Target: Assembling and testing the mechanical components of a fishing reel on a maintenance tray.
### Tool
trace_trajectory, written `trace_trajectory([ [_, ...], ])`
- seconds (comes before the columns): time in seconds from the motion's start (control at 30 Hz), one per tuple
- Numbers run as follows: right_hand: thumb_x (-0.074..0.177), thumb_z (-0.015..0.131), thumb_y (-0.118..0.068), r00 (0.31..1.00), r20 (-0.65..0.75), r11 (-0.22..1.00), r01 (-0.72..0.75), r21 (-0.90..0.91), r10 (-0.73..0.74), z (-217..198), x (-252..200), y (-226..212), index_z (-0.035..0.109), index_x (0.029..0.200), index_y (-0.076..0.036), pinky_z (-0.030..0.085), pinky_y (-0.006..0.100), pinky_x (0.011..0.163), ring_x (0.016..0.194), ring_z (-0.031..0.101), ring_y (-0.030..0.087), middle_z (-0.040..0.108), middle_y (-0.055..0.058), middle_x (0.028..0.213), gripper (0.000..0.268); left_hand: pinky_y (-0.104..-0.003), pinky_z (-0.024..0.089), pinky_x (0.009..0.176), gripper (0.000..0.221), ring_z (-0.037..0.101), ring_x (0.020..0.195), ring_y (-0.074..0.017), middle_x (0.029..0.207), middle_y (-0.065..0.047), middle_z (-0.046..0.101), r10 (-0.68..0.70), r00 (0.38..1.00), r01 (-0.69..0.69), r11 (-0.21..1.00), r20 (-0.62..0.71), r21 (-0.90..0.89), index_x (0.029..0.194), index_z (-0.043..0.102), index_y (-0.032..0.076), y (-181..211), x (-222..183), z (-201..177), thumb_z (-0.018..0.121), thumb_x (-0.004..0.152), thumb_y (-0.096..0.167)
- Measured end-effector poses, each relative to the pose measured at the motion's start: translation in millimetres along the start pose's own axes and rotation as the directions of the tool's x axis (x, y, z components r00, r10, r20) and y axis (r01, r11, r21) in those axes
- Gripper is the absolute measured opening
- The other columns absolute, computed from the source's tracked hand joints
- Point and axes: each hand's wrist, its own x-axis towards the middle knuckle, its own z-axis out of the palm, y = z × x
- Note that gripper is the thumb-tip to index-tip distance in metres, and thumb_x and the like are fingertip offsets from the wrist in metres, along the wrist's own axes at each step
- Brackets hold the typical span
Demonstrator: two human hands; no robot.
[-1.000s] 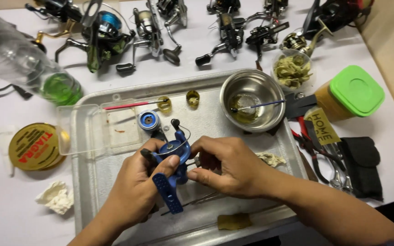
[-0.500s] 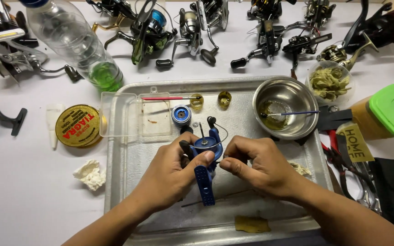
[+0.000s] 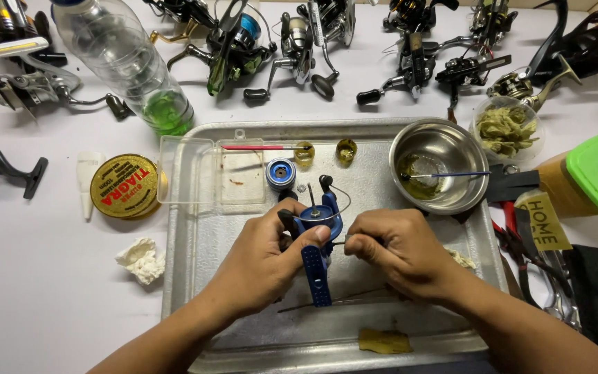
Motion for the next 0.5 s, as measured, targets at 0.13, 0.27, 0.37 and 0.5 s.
trace_trajectory([
  [0.13,0.099,0.055,-0.038,0.987,-0.032,0.976,-0.148,0.162,0.155,-4.9,-0.8,-3.3,0.073,0.103,-0.008,0.054,0.025,0.065,0.068,0.066,0.01,0.071,0.001,0.078,0.035,-0.026,0.04,0.047,0.025,0.053,0.052,-0.0089,0.074,-0.001,0.074,-0.047,0.999,0.047,0.999,-0.004,-0.018,0.097,0.064,0.014,5.7,-0.6,-2.1,0.067,0.092,0.037],
  [0.27,0.086,0.076,-0.022,0.992,-0.055,0.987,-0.104,0.12,0.111,-4.2,-0.4,-7.0,0.074,0.097,-0.007,0.052,0.023,0.061,0.066,0.064,0.008,0.073,0.0,0.079,0.019,-0.026,0.04,0.058,0.026,0.051,0.059,-0.0085,0.072,0.003,0.063,-0.004,1.0,0.004,0.999,-0.011,0.038,0.093,0.063,0.015,2.8,-0.8,-2.9,0.066,0.093,0.041],
  [0.37,0.094,0.065,-0.027,0.996,-0.069,0.998,-0.058,0.012,0.058,-1.8,0.5,-6.0,0.071,0.08,-0.008,0.047,0.027,0.056,0.059,0.062,0.011,0.07,0.0,0.069,0.024,-0.027,0.036,0.055,0.027,0.046,0.055,-0.0081,0.066,0.004,0.056,0.033,0.999,-0.032,0.998,-0.008,0.063,0.089,0.061,0.015,1.3,-1.3,-2.1,0.067,0.093,0.041],
  [0.5,0.092,0.065,-0.037,1.0,0.006,1.0,-0.01,-0.015,0.01,-3.8,0.9,-2.9,0.069,0.102,-0.009,0.048,0.027,0.061,0.065,0.062,0.012,0.071,0.0,0.083,0.03,-0.027,0.037,0.055,0.026,0.045,0.055,-0.0078,0.064,0.004,0.055,0.065,0.998,-0.063,0.995,-0.02,0.077,0.09,0.062,0.016,-2.7,0.1,-2.1,0.067,0.094,0.04],
])
